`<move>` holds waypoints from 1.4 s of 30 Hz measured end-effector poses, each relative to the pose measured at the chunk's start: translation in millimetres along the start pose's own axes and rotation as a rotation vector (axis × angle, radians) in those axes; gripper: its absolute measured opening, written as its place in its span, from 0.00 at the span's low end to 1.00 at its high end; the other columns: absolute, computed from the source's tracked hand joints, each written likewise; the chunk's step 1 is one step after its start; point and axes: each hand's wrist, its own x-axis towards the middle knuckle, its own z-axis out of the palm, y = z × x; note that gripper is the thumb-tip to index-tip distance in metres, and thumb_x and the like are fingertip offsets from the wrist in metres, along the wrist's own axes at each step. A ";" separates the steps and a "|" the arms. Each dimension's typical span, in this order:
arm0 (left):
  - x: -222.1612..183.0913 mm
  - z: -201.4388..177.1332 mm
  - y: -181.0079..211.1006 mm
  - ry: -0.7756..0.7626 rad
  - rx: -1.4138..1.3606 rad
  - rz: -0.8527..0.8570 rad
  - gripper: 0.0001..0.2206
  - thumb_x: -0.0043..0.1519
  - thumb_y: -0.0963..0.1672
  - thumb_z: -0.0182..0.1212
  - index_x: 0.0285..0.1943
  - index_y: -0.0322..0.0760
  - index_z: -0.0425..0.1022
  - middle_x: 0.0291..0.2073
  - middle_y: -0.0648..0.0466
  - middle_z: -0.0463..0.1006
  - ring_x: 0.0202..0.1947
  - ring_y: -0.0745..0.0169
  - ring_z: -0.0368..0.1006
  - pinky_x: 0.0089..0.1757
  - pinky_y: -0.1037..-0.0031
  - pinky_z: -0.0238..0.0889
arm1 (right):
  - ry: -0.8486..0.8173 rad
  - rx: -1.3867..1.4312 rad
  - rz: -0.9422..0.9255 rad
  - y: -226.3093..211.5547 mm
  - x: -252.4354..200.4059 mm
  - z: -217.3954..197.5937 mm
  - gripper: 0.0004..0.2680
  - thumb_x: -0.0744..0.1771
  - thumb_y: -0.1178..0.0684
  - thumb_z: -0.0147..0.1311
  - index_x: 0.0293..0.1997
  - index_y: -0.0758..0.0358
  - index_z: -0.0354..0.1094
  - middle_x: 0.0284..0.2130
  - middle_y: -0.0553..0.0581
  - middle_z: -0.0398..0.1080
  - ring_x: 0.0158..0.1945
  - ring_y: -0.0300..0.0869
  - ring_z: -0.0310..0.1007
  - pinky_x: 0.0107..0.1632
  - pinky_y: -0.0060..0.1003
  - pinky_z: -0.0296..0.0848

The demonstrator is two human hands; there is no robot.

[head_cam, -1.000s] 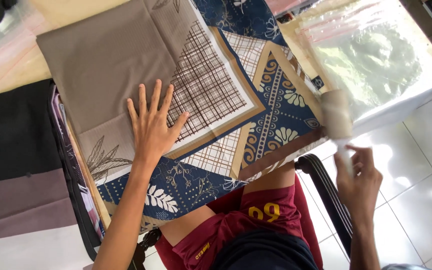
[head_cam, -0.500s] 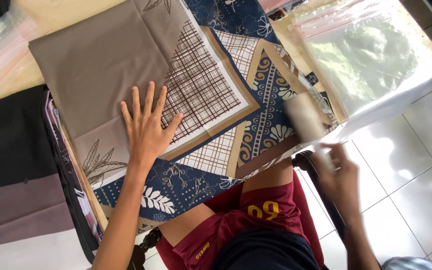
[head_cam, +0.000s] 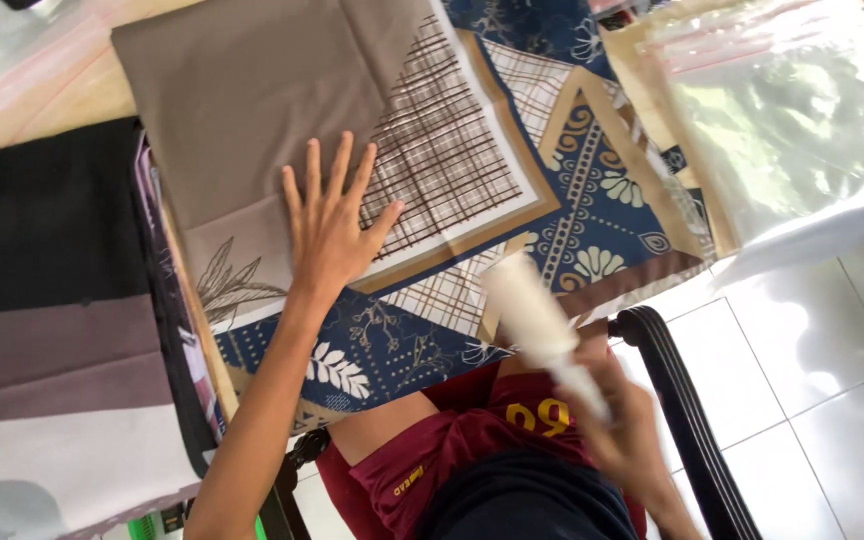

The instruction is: Using a lint roller to clean a piece of fabric and then folding it neatly on a table.

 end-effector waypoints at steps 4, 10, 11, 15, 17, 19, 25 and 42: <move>1.3 4.8 -2.9 -0.018 -0.019 -0.023 0.35 0.69 0.63 0.37 0.82 0.52 0.50 0.80 0.55 0.45 0.79 0.39 0.35 0.69 0.37 0.24 | -0.101 0.001 0.112 2.7 12.4 12.3 0.11 0.64 0.54 0.58 0.52 0.59 0.71 0.29 0.55 0.80 0.23 0.38 0.78 0.24 0.31 0.75; 1.3 18.1 -10.2 0.018 0.035 -0.022 0.35 0.70 0.64 0.36 0.83 0.55 0.46 0.81 0.55 0.43 0.79 0.39 0.35 0.69 0.36 0.24 | 0.247 -0.011 0.064 8.0 38.8 -20.2 0.10 0.69 0.52 0.56 0.54 0.66 0.67 0.34 0.58 0.72 0.31 0.39 0.67 0.28 0.34 0.63; 0.7 20.2 -11.7 0.022 0.016 -0.021 0.35 0.70 0.64 0.35 0.83 0.56 0.40 0.82 0.55 0.44 0.80 0.39 0.35 0.69 0.36 0.21 | 0.323 0.077 -0.006 4.8 41.7 -20.1 0.10 0.70 0.57 0.53 0.56 0.68 0.61 0.35 0.63 0.71 0.32 0.43 0.69 0.32 0.36 0.68; 1.8 15.1 -12.5 0.061 -0.231 -0.079 0.33 0.73 0.61 0.39 0.83 0.57 0.33 0.82 0.49 0.46 0.81 0.37 0.40 0.68 0.36 0.13 | 0.268 0.196 -0.123 -48.6 64.6 -25.4 0.09 0.72 0.56 0.49 0.55 0.64 0.51 0.47 0.63 0.66 0.52 0.45 0.69 0.49 0.37 0.67; 9.3 11.8 -22.5 0.117 -0.292 -0.121 0.32 0.73 0.60 0.40 0.82 0.53 0.39 0.81 0.50 0.49 0.80 0.41 0.43 0.69 0.36 0.18 | 0.220 0.111 -0.267 -50.0 96.9 -29.8 0.09 0.73 0.59 0.51 0.54 0.67 0.52 0.46 0.63 0.63 0.46 0.47 0.69 0.43 0.37 0.70; 18.2 -1.8 -31.2 0.172 -0.356 -0.158 0.32 0.72 0.60 0.41 0.81 0.49 0.45 0.80 0.51 0.52 0.79 0.46 0.46 0.70 0.36 0.22 | 0.177 0.025 -0.409 -53.0 132.0 -31.3 0.09 0.73 0.62 0.54 0.53 0.69 0.52 0.45 0.64 0.59 0.41 0.49 0.70 0.37 0.38 0.73; 60.3 -53.3 -51.6 0.170 -0.766 0.080 0.29 0.72 0.60 0.36 0.68 0.40 0.66 0.65 0.47 0.70 0.67 0.49 0.67 0.64 0.52 0.56 | -0.253 -0.248 -0.766 -74.2 232.9 3.1 0.12 0.71 0.58 0.50 0.60 0.69 0.58 0.52 0.67 0.67 0.44 0.52 0.71 0.39 0.43 0.67; 122.4 2.6 -50.7 -0.554 -0.407 0.023 0.31 0.72 0.48 0.56 0.82 0.59 0.46 0.80 0.66 0.33 0.78 0.58 0.15 0.68 0.46 0.06 | -0.396 -0.575 -1.284 -28.9 229.8 33.7 0.09 0.71 0.58 0.54 0.56 0.67 0.69 0.36 0.54 0.75 0.35 0.41 0.71 0.35 0.33 0.79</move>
